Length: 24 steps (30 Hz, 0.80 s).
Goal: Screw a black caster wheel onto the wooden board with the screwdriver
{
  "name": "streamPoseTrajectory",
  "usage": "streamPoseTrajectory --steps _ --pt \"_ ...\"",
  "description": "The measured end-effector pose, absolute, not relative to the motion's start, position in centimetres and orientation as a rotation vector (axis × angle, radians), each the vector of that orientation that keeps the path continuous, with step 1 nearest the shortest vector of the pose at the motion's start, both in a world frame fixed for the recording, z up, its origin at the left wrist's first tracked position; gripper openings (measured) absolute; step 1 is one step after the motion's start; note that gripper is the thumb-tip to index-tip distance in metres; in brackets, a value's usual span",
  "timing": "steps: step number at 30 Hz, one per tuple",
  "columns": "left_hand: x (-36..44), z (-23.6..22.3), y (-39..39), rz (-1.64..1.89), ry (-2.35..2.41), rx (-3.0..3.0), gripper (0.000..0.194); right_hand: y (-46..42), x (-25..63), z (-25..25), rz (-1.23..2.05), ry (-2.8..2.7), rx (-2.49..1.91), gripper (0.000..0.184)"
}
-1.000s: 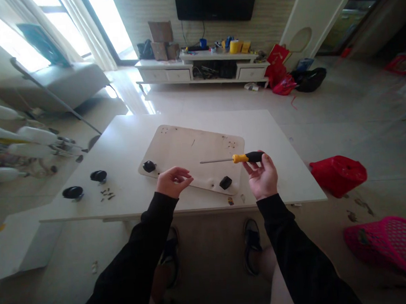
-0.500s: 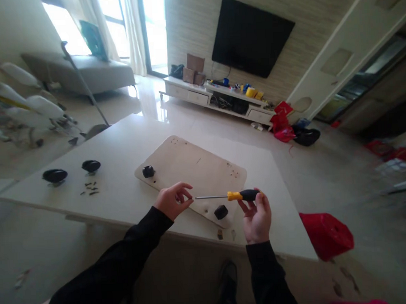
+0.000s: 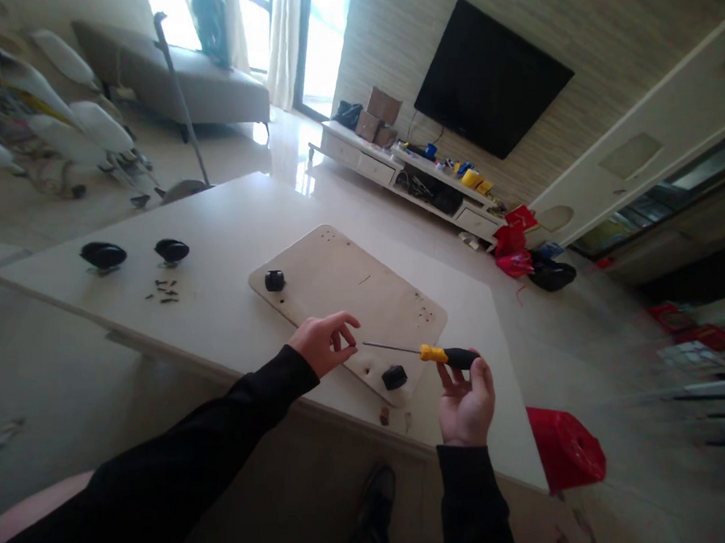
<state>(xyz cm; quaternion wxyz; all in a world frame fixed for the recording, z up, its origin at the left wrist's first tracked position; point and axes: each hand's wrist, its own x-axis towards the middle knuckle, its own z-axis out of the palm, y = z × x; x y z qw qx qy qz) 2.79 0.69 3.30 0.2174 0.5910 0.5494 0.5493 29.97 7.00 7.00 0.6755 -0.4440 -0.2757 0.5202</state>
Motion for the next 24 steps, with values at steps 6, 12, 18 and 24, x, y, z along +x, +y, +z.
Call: streamPoseTrajectory --steps 6,12,18,24 --pt "2.3 5.4 -0.2 1.439 1.62 1.563 0.03 7.0 28.3 7.2 1.168 -0.521 -0.954 0.046" --pt "2.6 6.2 -1.0 1.41 1.646 1.551 0.03 7.0 27.9 7.3 1.127 -0.451 -0.966 0.02" --pt "3.0 6.1 -1.1 1.413 1.685 1.523 0.032 6.4 27.7 7.9 1.182 -0.493 -0.969 0.009" --pt "3.4 6.4 -1.0 1.373 1.713 1.515 0.033 6.3 27.6 9.0 1.188 -0.474 -1.014 0.012"
